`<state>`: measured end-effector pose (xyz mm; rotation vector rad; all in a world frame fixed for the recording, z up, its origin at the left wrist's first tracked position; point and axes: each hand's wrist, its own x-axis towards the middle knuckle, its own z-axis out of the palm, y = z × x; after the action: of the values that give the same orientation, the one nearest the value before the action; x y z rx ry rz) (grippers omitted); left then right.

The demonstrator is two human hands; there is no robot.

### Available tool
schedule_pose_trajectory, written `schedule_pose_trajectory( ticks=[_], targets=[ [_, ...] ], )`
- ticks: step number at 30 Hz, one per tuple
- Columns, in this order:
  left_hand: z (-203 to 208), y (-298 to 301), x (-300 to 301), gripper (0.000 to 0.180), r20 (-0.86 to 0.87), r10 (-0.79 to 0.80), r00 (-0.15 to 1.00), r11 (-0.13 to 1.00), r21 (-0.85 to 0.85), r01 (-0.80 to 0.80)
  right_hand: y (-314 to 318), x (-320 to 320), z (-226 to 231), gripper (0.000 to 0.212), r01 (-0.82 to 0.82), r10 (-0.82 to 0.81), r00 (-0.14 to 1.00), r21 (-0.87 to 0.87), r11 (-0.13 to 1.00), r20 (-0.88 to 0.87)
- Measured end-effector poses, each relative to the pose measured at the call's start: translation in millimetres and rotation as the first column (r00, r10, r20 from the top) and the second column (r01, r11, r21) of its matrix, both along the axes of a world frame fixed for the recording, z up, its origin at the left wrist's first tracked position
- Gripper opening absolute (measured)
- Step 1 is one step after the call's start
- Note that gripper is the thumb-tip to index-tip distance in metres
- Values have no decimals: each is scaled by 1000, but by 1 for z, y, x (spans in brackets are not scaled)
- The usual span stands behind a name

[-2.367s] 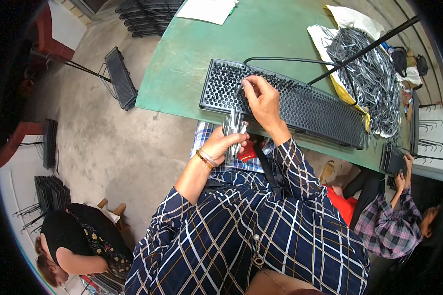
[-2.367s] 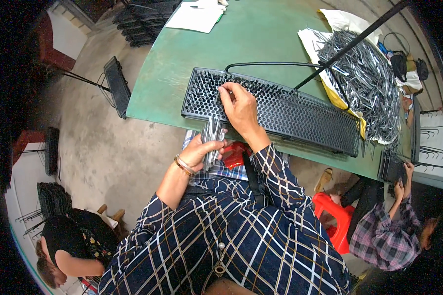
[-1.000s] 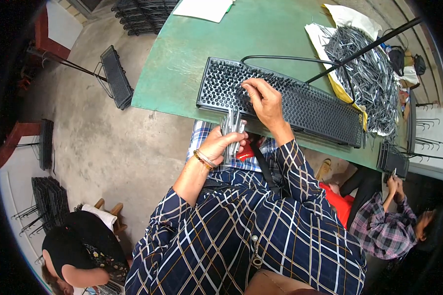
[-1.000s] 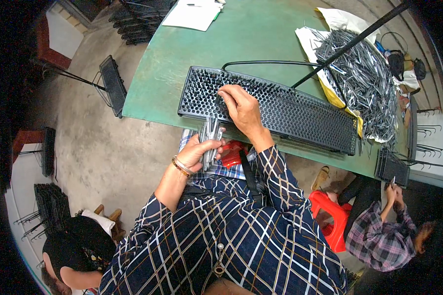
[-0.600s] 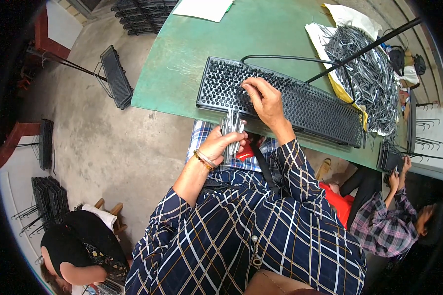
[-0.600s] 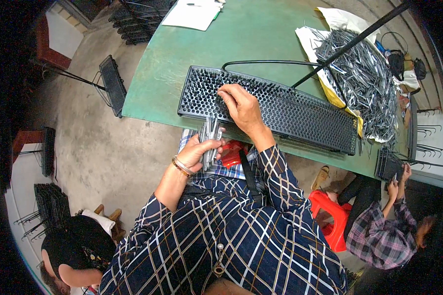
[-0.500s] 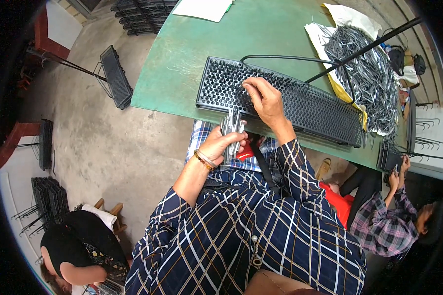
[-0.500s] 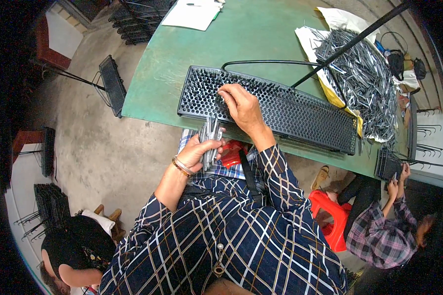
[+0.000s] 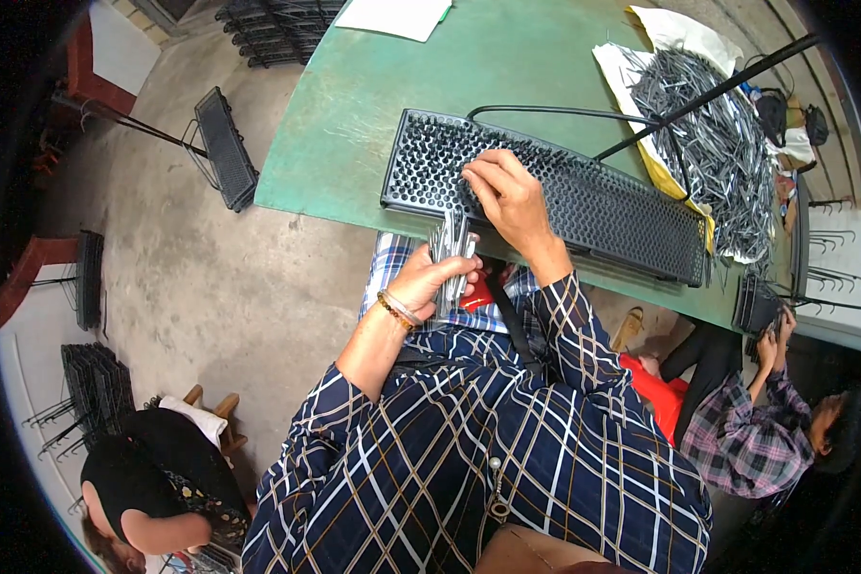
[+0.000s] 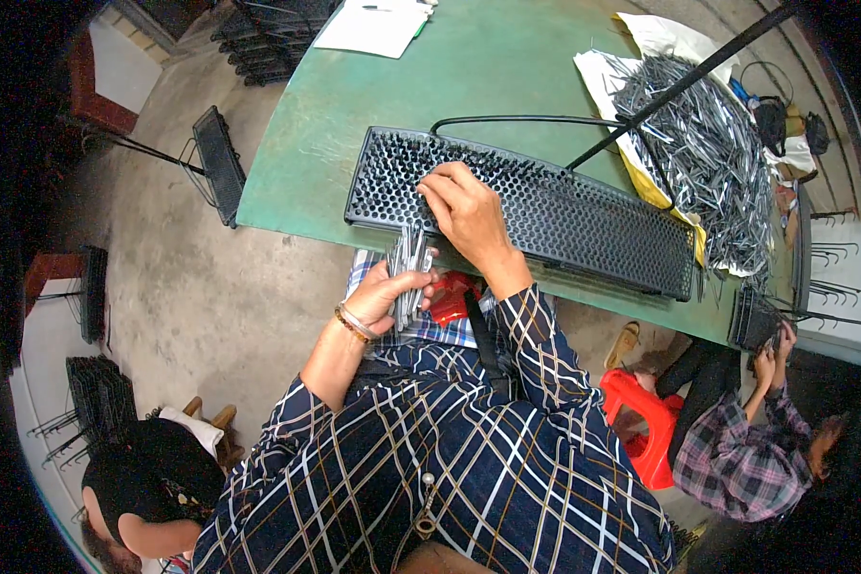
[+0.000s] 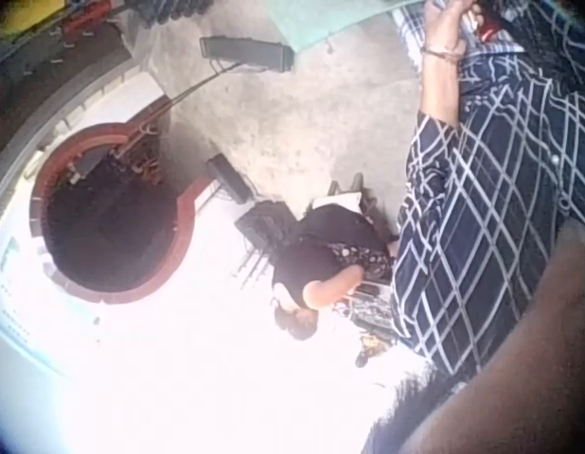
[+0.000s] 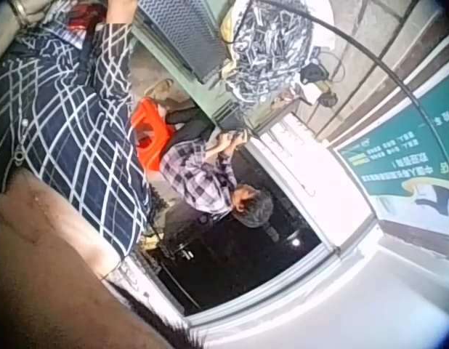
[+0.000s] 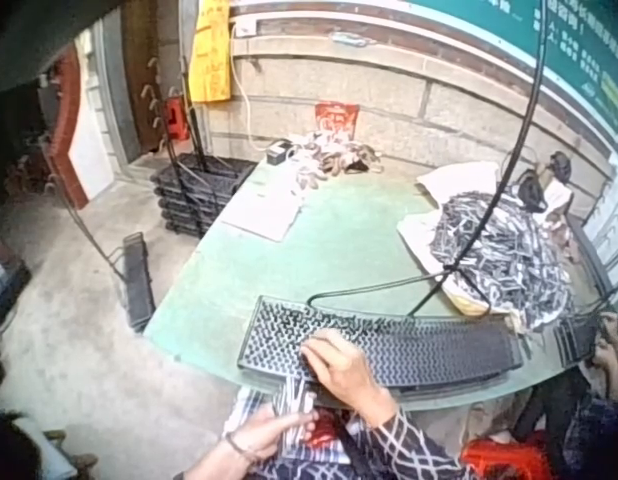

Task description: Inserting small metal pins into a perforated tray for assembly.

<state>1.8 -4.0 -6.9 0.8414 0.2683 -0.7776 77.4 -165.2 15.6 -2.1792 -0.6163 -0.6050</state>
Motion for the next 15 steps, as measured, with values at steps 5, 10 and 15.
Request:
schedule_pose_trajectory(
  ticks=[5, 10, 15],
  targets=[
    [-5, 1, -1, 32, -10, 13, 1000, 1000, -9, -13, 7, -3, 1, 11, 11, -11, 1000, -47, 999, -8],
    [-8, 2, -3, 28, -10, 19, 1000, 999, -26, -20, 10, -6, 0, 9, 59, -60, 998, -38, 998, -24],
    [3, 3, -2, 27, -5, 20, 1000, 1000, -12, -20, 11, -6, -1, 9, 105, -105, 994, -48, 993, 3]
  ],
)
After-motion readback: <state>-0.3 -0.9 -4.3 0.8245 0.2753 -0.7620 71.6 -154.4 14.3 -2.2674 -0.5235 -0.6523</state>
